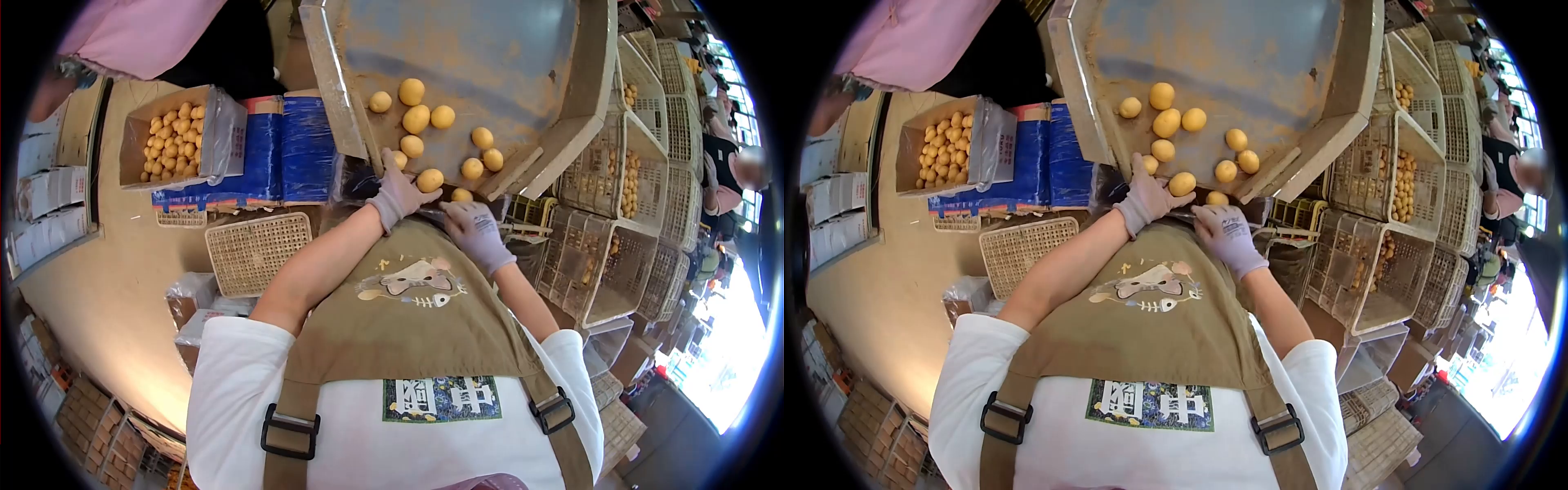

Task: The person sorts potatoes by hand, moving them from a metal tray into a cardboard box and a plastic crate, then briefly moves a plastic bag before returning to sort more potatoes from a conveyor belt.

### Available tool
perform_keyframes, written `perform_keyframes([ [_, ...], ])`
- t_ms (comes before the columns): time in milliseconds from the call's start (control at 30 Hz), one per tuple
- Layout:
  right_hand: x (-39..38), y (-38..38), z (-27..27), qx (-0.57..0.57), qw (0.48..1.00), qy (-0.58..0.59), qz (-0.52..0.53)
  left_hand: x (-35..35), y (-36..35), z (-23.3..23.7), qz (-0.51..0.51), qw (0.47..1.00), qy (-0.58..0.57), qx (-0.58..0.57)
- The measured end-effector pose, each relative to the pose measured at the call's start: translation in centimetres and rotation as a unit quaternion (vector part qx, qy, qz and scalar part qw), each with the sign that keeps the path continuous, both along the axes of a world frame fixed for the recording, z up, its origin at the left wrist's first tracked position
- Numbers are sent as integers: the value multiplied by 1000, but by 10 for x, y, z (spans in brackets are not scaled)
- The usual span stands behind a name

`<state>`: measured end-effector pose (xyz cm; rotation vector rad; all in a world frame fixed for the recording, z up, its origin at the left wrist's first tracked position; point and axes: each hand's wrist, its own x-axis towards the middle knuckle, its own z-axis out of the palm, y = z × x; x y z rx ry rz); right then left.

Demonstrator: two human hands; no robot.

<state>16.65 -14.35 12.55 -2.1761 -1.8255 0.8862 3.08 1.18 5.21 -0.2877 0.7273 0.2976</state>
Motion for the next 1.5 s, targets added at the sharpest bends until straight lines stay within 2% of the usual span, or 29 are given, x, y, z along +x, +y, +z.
perform_keyframes([
  [33, -2, -14, -16, -31, 999, -28, -24, 2, 0, 3, 6, 1000, 1, -16],
  [67, 2, -35, -43, -8, 996, -88, -19, 3, -3, -6, 25, 999, -36, 0],
  [167, 0, -48, -62, -107, 969, -215, -51, 5, -4, -5, 28, 999, -34, 7],
  [267, 10, -49, -93, -129, 973, -181, -55, 5, -3, 3, 24, 1000, -4, -1],
  [433, 17, -52, -83, -146, 982, -118, -10, 3, -5, -1, 34, 999, -32, 12],
  [633, 19, -43, -68, -143, 979, -143, 1, 3, -5, 0, 43, 998, -44, 1],
  [733, 13, -28, -40, 17, 998, -37, -47, 5, -6, 0, 43, 999, -33, 1],
  [833, -1, 6, -2, 113, 992, 14, -59, 5, -5, 1, 49, 998, -43, -13],
  [867, -8, 15, 6, 108, 990, 4, -95, 6, -5, 6, 54, 997, -46, -11],
  [967, -11, 35, 2, 139, 985, -20, -105, 7, -5, 10, 55, 996, -65, -5],
  [1000, -12, 39, 4, 110, 989, -22, -100, 6, -5, 8, 56, 996, -72, -3],
  [1200, -6, 45, 4, 97, 989, -95, -61, 7, -8, 2, 48, 997, -53, 34],
  [1300, 1, 56, 1, 212, 941, -256, -70, 5, -7, -4, 23, 995, -75, 63],
  [1333, 0, 65, 0, 206, 954, -200, -87, 6, -9, -4, 16, 993, -73, 93],
  [1433, -20, 125, 14, 278, 946, -169, 7, 9, -5, -18, 28, 997, -67, -16],
  [1500, -32, 170, 21, 294, 943, -146, 55, 8, -7, -44, 46, 982, -173, 56],
])
